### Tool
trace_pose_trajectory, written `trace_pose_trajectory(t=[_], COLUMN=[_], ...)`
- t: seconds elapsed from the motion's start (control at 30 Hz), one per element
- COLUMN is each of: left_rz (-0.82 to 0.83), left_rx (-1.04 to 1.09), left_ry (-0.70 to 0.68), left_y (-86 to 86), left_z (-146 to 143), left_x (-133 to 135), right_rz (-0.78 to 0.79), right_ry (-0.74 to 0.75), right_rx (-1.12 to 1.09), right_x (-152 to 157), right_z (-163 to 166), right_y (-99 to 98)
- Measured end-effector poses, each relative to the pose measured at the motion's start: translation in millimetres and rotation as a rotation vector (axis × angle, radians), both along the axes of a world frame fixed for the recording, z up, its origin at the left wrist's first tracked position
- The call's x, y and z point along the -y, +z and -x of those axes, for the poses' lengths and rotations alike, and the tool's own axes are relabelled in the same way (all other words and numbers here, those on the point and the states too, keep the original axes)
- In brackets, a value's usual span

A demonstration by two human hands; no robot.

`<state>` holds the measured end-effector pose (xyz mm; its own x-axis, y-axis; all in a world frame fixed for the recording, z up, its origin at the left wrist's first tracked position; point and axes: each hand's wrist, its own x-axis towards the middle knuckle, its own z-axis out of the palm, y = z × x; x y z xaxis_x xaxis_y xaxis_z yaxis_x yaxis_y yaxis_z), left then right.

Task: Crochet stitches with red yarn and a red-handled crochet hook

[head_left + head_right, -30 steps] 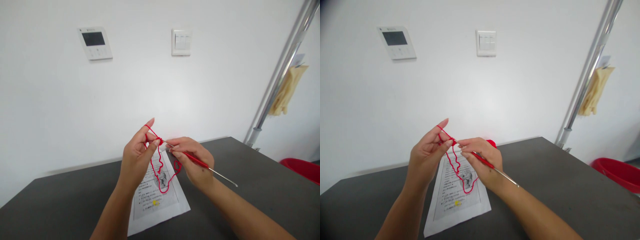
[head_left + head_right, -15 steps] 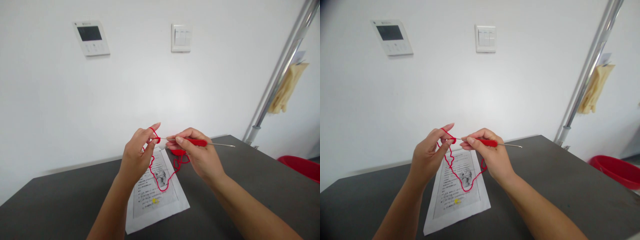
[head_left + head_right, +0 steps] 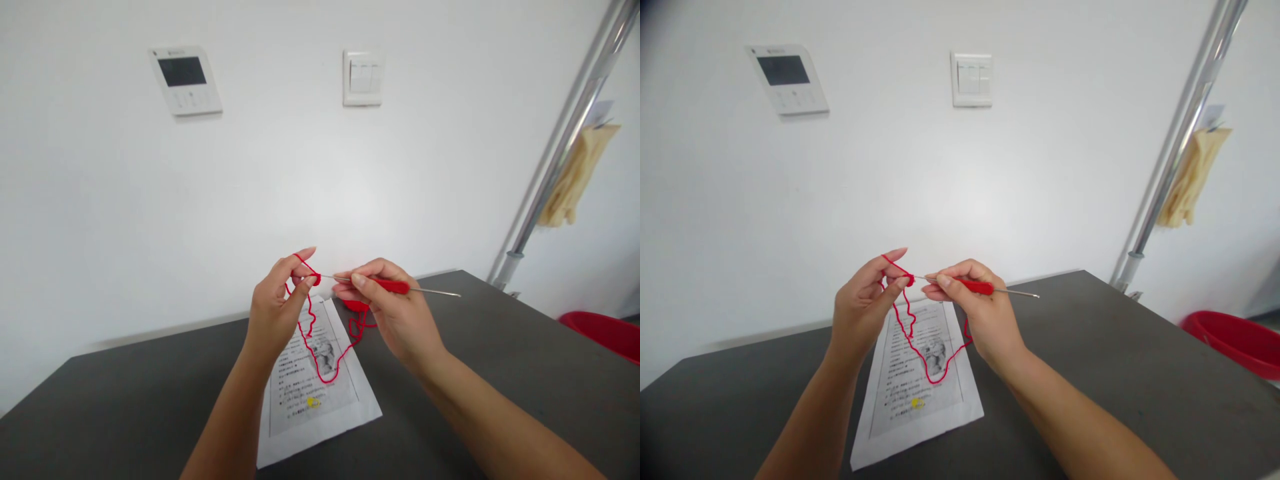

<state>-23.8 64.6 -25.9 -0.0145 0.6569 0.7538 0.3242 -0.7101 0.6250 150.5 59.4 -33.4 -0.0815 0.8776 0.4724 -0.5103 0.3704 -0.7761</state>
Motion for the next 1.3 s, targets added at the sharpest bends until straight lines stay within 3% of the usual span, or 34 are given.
trace_pose_trajectory(t=[0.07,0.13,0.43,0.53,0.77,1.03,1.3], left_rz=[0.041,0.092,0.234,0.277,0.381,0.318,0.363], left_rx=[0.105,0.201,0.406,0.517,0.728,0.537,0.501], left_ry=[-0.023,-0.042,-0.055,-0.089,-0.293,-0.34,-0.346], left_y=[1.4,4.9,13.4,9.1,6.0,4.9,7.7], left_z=[-4.5,-9.8,-31.9,-41.5,-51.0,-44.0,-41.9], left_x=[2.5,7.1,25.6,25.6,22.4,27.8,26.4], right_rz=[0.027,-0.065,-1.007,-1.186,-1.264,-1.178,-1.193], right_ry=[0.024,-0.038,-0.597,-0.74,-0.845,-0.775,-0.816], right_rx=[-0.082,-0.089,0.448,0.502,0.576,0.617,0.594], right_x=[0.2,0.7,-16.6,-25.9,-29.3,-26.2,-24.3], right_z=[5.8,9.4,-1.2,-1.6,0.1,-2.0,-2.0], right_y=[-2.4,-6.6,-28.4,-33.2,-36.4,-41.0,-37.8])
